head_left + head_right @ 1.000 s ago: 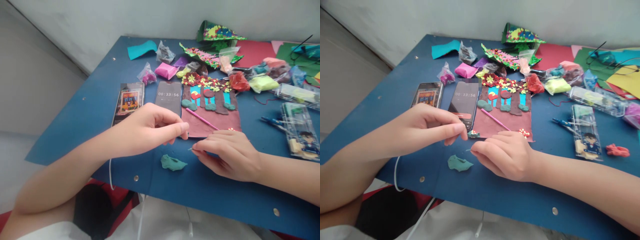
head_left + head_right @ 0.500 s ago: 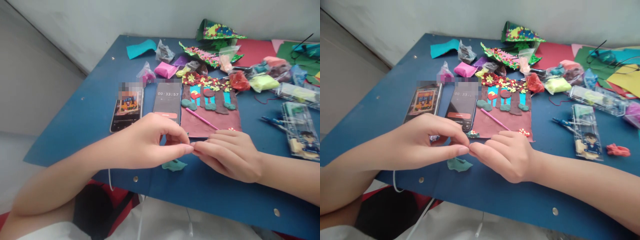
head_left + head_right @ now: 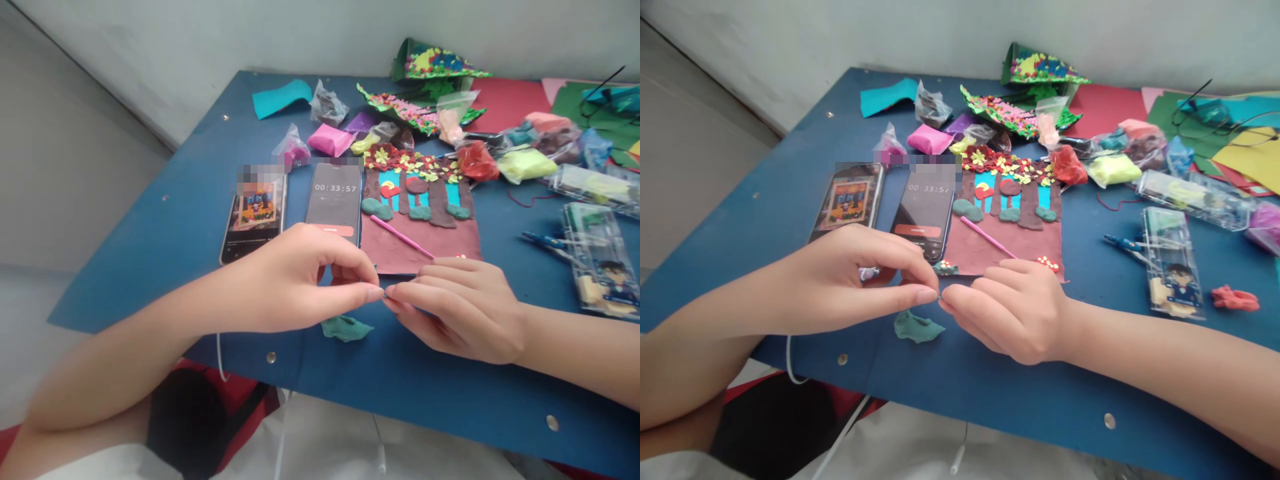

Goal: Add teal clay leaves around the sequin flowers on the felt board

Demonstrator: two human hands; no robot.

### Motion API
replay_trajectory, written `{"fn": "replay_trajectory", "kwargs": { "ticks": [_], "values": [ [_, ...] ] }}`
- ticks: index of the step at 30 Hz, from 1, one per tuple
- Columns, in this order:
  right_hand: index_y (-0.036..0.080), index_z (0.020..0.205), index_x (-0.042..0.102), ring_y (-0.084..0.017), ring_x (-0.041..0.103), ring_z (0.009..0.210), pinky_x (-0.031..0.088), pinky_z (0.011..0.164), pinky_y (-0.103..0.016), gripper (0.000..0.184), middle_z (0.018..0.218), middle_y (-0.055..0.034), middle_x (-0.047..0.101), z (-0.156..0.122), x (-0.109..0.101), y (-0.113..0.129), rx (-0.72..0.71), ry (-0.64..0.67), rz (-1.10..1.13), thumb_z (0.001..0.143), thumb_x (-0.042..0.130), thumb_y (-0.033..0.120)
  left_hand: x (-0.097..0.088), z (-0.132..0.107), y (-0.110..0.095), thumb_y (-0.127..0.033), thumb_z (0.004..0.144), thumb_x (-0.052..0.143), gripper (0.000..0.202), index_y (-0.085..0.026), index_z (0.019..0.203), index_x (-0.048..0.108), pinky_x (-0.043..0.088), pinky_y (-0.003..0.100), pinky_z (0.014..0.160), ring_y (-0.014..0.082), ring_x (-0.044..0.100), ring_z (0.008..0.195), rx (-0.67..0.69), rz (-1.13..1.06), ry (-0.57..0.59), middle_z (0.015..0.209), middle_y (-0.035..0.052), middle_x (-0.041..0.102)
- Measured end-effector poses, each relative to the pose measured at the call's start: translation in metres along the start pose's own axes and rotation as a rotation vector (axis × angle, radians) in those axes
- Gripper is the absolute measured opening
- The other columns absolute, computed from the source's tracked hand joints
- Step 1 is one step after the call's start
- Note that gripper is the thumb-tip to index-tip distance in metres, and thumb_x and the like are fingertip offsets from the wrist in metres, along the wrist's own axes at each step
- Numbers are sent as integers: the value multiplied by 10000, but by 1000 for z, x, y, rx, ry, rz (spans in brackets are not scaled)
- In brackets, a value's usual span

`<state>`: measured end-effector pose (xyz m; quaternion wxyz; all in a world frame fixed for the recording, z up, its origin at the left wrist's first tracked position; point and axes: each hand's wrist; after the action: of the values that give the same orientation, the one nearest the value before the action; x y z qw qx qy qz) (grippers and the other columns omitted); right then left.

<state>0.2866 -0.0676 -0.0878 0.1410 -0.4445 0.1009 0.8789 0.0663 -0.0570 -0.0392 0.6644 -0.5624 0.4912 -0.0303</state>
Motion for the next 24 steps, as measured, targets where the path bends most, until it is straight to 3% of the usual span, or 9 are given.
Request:
{"fn": "replay_trajectory", "kwargs": {
  "ticks": [3,5,7,24],
  "values": [
    [121,963,545,-97,544,503,418,489,-248,43,620,2,650,0,-1,-1,10,-17,-15,922,539,112,0,0,0,-271,874,558,173,-196,813,701,446,233,848,97,587,645,-8,-2,13,733,-41,705],
    [128,957,549,-94,539,495,431,500,-241,44,613,5,642,1,-2,-2,36,-26,-20,916,552,114,0,-1,-1,-282,898,537,199,-192,818,695,433,194,671,94,582,646,-20,6,31,733,-39,696],
    [133,958,551,-92,539,492,442,511,-234,48,606,7,634,1,-2,-2,56,-25,-19,914,557,117,0,-2,-3,-290,924,518,223,-190,813,684,403,185,597,86,571,638,-31,14,49,723,-44,681],
    [154,933,562,-90,550,485,446,509,-229,46,602,23,636,2,-2,0,78,-49,-42,896,587,141,9,-10,-8,-240,961,427,246,-184,924,664,394,224,589,115,570,668,1,30,141,770,-13,650]
  ]
}}
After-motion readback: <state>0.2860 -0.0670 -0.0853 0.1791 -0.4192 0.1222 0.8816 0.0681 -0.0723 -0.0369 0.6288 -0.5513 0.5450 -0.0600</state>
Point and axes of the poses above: each hand's wrist, its own z-axis towards the middle knuckle, its own x-axis out of the palm, y = z × x
